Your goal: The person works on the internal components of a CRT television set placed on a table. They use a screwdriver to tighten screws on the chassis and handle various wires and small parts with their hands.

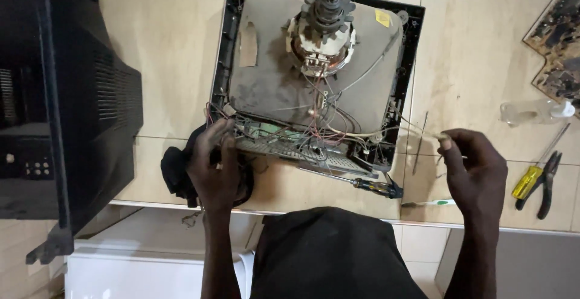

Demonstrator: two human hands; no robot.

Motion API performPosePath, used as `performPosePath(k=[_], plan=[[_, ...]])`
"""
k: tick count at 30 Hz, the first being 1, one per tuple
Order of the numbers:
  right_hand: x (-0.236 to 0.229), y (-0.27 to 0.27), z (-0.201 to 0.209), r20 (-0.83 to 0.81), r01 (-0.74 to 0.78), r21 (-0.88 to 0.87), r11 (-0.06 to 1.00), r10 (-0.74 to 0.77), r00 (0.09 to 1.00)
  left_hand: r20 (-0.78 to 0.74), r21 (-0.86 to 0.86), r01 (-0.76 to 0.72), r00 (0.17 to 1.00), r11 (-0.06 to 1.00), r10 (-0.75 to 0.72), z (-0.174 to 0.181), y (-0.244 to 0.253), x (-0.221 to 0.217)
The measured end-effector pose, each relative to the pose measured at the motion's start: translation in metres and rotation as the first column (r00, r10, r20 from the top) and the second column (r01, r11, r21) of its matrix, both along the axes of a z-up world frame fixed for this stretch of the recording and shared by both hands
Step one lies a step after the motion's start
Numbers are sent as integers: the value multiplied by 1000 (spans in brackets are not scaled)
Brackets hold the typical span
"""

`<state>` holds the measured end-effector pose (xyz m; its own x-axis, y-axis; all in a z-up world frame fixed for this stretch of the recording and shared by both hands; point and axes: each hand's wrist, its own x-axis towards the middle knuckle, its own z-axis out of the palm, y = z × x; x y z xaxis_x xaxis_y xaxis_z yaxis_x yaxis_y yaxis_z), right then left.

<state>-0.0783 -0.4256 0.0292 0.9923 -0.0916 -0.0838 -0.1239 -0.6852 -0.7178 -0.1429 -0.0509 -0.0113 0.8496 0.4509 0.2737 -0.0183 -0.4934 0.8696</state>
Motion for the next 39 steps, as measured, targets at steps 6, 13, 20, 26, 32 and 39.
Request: performPosePath(k=[6,13,20,26,32,39], plan=[[-13,1,12,-183,-13,-83,996,-2,983,-64,-77,-36,997,996,32,4,0,-2],[-36,-30,-14,-102,-36,-145,989,21,995,-12,-105,-245,969,964,246,6,14,-3],[-37,-27,-16,-112,-50,-217,975,26,993,-64,91,-40,997,995,46,13,62,15],[-37,-26,-8,-68,-87,-189,978,76,995,-266,354,333,932,874,-248,-32,98,31],[-48,-42,-29,-12,-55,-221,974,54,998,-225,295,210,963,932,-146,0,87,3],[-43,-19,-24,-96,-21,-172,985,5,995,18,288,-127,992,949,127,-14,71,-16]])
